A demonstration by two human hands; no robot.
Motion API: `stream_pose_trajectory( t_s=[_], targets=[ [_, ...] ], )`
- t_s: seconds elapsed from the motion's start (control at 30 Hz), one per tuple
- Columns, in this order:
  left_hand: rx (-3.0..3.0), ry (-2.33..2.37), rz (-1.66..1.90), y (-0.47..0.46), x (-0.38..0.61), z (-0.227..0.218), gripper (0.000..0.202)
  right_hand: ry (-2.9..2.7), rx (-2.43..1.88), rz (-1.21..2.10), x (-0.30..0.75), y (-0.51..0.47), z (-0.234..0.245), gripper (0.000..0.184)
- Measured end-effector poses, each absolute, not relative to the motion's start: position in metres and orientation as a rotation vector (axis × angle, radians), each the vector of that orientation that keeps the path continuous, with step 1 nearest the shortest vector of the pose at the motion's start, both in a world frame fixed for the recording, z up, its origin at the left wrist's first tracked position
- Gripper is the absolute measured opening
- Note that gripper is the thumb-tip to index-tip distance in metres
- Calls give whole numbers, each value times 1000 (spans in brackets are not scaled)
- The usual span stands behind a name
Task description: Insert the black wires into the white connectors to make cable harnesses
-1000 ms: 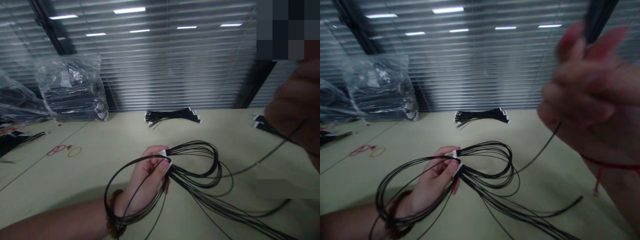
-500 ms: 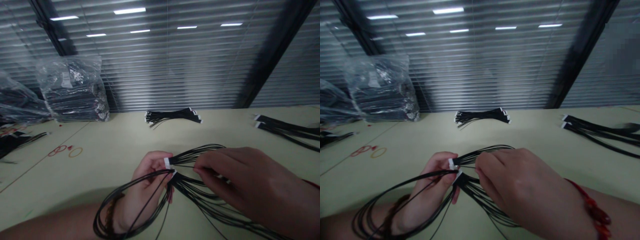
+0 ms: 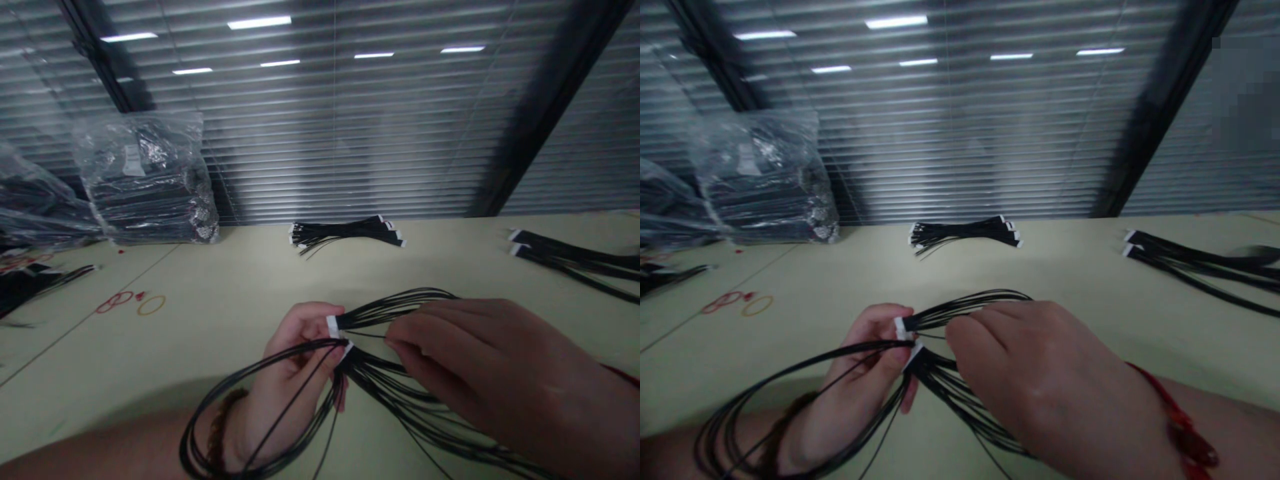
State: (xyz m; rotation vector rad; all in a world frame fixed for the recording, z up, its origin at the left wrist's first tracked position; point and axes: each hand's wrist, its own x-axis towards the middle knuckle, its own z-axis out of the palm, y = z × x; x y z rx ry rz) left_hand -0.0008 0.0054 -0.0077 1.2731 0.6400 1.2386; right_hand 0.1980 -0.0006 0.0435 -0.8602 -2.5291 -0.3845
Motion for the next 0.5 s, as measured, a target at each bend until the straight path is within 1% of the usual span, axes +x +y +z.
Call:
stream_pose_trajectory(
  t_s=[0.1, 0.27, 0.43, 0.5],
  targets=[
    [1241, 680, 1205, 3, -1, -8, 13, -2491, -851, -398, 193, -2, 42, 14],
    [1220, 737, 1117, 3, 0, -9, 18, -2525, -819, -347, 184, 3, 37, 14],
    [1228, 720, 1167, 10, 3, -13, 21, -2410, -885, -498, 180, 6, 43, 8],
    [1218, 749, 1172, 12, 3, -13, 22, -2388, -901, -456, 178, 1, 44, 10]
  ],
)
